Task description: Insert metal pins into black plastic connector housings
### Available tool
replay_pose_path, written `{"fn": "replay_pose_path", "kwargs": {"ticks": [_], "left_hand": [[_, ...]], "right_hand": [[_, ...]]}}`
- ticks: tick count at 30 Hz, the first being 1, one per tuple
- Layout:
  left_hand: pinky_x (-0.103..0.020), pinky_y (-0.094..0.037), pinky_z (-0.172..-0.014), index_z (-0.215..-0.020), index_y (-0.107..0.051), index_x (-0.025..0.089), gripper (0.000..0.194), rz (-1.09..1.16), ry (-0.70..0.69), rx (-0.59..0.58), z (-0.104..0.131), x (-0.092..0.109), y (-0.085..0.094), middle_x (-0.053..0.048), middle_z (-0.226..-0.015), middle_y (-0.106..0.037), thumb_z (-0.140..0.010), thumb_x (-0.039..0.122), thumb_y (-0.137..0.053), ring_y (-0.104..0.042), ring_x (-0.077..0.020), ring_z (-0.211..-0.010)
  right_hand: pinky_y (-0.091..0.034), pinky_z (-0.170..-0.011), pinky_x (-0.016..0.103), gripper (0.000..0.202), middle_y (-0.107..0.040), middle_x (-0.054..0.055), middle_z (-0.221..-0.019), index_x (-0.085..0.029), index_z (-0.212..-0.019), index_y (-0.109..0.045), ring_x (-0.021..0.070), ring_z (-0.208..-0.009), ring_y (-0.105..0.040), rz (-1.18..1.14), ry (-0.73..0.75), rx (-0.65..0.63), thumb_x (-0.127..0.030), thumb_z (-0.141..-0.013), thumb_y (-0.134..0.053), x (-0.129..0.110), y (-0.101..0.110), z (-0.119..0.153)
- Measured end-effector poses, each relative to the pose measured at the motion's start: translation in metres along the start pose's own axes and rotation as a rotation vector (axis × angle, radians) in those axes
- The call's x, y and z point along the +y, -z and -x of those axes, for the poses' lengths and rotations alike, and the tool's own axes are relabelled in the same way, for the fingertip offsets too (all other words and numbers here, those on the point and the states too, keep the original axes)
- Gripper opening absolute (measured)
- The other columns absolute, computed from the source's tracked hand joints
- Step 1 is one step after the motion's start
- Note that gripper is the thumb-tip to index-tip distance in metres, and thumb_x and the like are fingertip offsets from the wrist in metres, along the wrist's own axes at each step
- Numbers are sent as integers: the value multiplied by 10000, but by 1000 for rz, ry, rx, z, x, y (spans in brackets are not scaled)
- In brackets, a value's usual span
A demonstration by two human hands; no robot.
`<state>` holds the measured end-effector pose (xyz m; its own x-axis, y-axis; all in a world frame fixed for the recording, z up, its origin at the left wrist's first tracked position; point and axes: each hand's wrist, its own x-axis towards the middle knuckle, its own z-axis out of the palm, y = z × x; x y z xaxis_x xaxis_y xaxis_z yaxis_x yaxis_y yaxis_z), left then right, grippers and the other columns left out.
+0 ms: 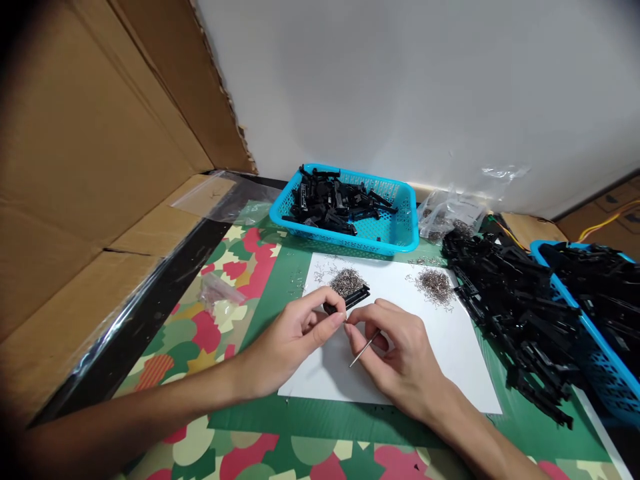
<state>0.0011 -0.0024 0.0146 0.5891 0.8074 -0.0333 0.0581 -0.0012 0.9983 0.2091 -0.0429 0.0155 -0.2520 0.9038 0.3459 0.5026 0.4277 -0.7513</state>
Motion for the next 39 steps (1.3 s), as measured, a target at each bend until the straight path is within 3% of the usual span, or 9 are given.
{"fn": "replay_pose_path", "kwargs": {"ticks": [6,13,18,20,24,27,30,35,39], "left_hand": [[-246,-391,-629,-1169,-679,218,194,-158,-15,-39,1,1,2,7,-1027,-605,-1097,374,-589,-507,-104,-716],[-242,-335,-550,-1180,-671,207,255,-44,43,-27,2,6,3,83,-667,-393,-1117,420,-546,-406,-116,-589],[-249,-297,-531,-1171,-681,210,250,-21,55,7,2,3,3,87,-623,-380,-1114,423,-564,-395,-120,-575],[-256,-289,-531,-1160,-681,208,262,-3,44,27,2,2,3,87,-619,-381,-1117,438,-562,-386,-119,-567],[-265,-260,-531,-1144,-660,220,276,41,5,138,5,1,0,88,-635,-369,-1129,472,-550,-355,-113,-569],[-262,-254,-536,-1160,-647,234,274,63,-12,213,7,-2,-2,86,-648,-357,-1129,489,-553,-339,-114,-587],[-257,-237,-521,-1163,-633,238,273,72,-4,240,6,-4,-1,91,-630,-338,-1129,498,-554,-318,-115,-577],[-253,-188,-489,-1136,-626,232,257,104,15,236,2,-4,0,96,-614,-347,-1124,480,-563,-286,-109,-547],[-245,-210,-499,-1127,-630,219,244,124,5,219,1,-2,-1,90,-638,-361,-1122,454,-565,-310,-110,-561]], "right_hand": [[-367,-507,230,215,-595,-28,-634,-198,-751,-687,103,-541,-492,-36,-83,-54,-231,-960,-649,1,23,-11],[-362,-530,255,227,-651,12,-683,-196,-745,-697,140,-589,-515,67,-252,-45,-315,-929,-638,29,64,-20],[-332,-550,286,174,-613,8,-606,-213,-816,-763,168,-559,-495,433,-377,-158,-297,-864,-618,43,71,-19],[-321,-539,293,197,-625,19,-592,-219,-858,-812,177,-534,-498,564,-433,-135,-310,-848,-638,51,78,-17],[-303,-498,298,332,-606,44,-548,-208,-730,-816,177,-494,-480,550,-440,-62,-465,-901,-693,62,90,-15],[-313,-501,290,288,-608,32,-571,-203,-789,-829,168,-504,-486,474,-381,5,-451,-892,-726,57,84,-17],[-292,-512,285,257,-520,-11,-548,-203,-873,-842,152,-508,-445,362,-336,-5,-411,-909,-695,46,61,-21],[-285,-557,286,255,-484,-36,-568,-202,-965,-843,143,-544,-414,262,-390,-47,-364,-958,-646,39,22,-27],[-245,-560,297,284,-431,-45,-545,-177,-924,-839,143,-540,-378,201,-418,3,-403,-935,-667,42,12,-31]]}}
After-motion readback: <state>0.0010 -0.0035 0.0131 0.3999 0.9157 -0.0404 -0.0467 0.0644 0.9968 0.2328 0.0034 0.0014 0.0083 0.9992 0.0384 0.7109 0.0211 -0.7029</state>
